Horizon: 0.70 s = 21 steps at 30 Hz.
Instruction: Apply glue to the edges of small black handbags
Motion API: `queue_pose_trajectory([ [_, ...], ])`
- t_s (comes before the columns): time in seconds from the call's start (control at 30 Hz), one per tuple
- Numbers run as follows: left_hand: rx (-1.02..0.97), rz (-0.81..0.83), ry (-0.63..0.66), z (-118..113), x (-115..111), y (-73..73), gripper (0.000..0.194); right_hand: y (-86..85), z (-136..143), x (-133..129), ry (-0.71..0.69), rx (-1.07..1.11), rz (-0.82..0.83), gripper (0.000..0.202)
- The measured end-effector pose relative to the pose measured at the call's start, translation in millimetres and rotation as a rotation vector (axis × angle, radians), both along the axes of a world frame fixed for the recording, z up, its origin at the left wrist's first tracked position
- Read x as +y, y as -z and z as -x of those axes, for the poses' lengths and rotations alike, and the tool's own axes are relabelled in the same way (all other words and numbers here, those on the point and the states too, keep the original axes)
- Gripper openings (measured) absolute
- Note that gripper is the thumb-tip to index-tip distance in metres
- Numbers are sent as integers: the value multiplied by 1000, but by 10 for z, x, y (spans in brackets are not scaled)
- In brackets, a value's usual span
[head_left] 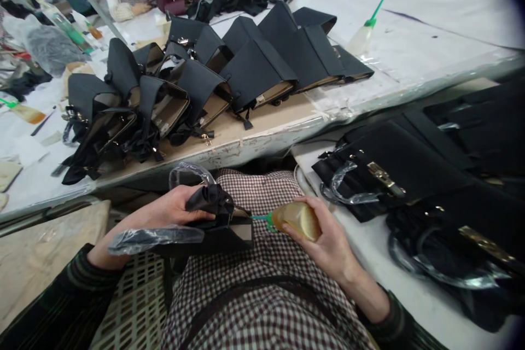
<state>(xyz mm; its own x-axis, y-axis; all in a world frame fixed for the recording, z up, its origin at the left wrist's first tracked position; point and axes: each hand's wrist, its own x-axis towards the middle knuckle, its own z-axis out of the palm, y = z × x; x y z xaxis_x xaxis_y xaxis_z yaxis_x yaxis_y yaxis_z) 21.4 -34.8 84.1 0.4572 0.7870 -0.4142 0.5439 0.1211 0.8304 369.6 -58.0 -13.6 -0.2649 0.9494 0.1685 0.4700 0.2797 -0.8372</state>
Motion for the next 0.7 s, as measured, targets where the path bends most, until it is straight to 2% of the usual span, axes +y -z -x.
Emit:
queue_pose_trajectory([
  [0.2, -52, 47, 4, -74, -69, -88, 18, 75, 113, 68, -111, -36, -34, 46],
  [0.33, -3, 23, 61, -160, -166, -188, 12, 57, 144, 130, -99, -61, 22, 44],
  [0.4, 59, -14, 83, -202, -231, -242, 3, 32, 147, 177, -77, -56, 88, 43],
  [0.57, 130, -26, 140, -276, -370, -299, 23, -75, 118, 242, -67, -23, 284, 42],
  [0.7, 146, -60, 172, -280, -456, -267, 25, -153, 89, 208, -98, -4, 422, 41],
])
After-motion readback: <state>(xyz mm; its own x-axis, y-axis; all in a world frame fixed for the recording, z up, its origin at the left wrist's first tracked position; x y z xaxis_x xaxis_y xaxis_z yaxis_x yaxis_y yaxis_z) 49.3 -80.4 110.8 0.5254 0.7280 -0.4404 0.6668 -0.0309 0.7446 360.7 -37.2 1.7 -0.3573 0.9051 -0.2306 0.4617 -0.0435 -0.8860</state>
